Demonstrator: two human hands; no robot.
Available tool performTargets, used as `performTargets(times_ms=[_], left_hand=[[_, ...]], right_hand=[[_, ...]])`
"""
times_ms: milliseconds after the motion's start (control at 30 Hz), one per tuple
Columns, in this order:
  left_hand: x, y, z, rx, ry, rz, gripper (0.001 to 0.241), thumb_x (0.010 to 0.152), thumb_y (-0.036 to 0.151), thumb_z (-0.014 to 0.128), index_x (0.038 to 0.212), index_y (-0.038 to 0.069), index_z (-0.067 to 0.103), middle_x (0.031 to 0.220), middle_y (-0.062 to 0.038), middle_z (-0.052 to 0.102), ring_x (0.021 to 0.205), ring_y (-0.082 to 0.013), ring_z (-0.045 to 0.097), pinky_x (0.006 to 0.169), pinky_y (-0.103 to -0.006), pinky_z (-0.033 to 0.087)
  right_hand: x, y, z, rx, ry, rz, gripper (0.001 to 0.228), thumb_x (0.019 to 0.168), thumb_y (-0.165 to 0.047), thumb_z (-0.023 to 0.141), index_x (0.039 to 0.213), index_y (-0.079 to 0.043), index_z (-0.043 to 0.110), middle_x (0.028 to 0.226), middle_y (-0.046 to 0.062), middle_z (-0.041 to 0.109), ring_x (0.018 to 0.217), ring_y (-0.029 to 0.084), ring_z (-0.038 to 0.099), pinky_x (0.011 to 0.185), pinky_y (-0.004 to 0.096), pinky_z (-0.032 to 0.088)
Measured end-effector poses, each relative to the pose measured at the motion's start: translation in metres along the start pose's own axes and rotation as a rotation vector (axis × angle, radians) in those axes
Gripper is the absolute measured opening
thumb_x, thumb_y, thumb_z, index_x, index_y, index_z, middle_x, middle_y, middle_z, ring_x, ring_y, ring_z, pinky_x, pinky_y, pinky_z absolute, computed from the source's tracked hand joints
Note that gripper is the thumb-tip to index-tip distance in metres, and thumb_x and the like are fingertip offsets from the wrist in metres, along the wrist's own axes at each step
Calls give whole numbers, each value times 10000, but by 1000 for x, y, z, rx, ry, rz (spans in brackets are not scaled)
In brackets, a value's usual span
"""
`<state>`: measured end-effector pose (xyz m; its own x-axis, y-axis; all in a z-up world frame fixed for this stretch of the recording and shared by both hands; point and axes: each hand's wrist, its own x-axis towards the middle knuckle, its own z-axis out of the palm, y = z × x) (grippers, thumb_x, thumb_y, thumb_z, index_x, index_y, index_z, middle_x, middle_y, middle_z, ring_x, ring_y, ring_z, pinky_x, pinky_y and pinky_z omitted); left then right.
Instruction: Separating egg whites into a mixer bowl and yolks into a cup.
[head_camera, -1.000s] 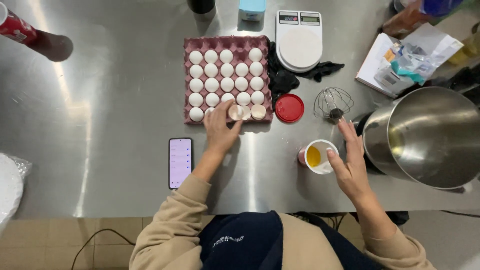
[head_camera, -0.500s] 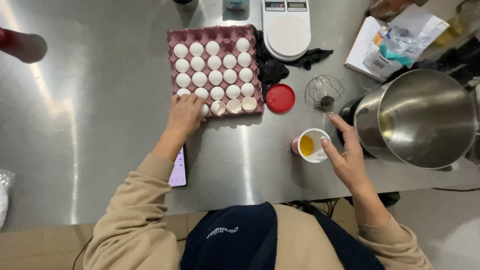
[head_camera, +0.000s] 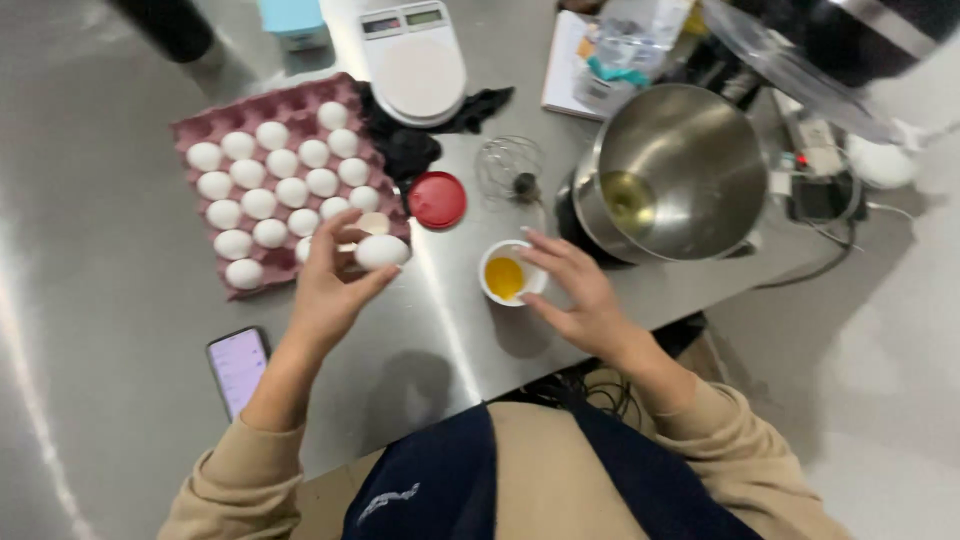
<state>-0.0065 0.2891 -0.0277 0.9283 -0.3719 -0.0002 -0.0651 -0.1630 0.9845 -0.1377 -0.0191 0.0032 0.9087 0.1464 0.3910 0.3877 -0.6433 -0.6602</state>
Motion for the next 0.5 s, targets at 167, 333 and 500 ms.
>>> performTargets(times_ms=[167, 333, 500], left_hand=[[0, 37, 129, -188, -304, -6, 773, 813, 91, 835, 1469, 77, 426, 1188, -106, 612, 1033, -184, 704, 817, -303, 627], [7, 50, 200, -237, -353, -29, 792, 819, 137, 845, 1479, 81, 411, 1123, -101, 645, 956, -179, 715, 778, -302, 616], [8, 71, 239, -270, -421, 18, 855, 791, 184, 869, 1495, 92, 393, 1256, -107, 610, 1076, -205, 676, 855, -337, 621]], right_hand=[[-17, -11, -15, -82, 37, 21, 612, 838, -108, 827, 1406, -95, 598, 1482, 157, 563, 1289, 335, 620, 1064, 415, 529], [-45, 11, -48, -65, 165, 77, 535, 898, -58, 825, 1392, -129, 633, 1423, 102, 636, 1237, 289, 698, 1018, 376, 604], [-76, 30, -97, -96, 367, 150, 519, 857, -83, 843, 1327, -47, 627, 1344, 152, 656, 1226, 269, 671, 1022, 354, 571]])
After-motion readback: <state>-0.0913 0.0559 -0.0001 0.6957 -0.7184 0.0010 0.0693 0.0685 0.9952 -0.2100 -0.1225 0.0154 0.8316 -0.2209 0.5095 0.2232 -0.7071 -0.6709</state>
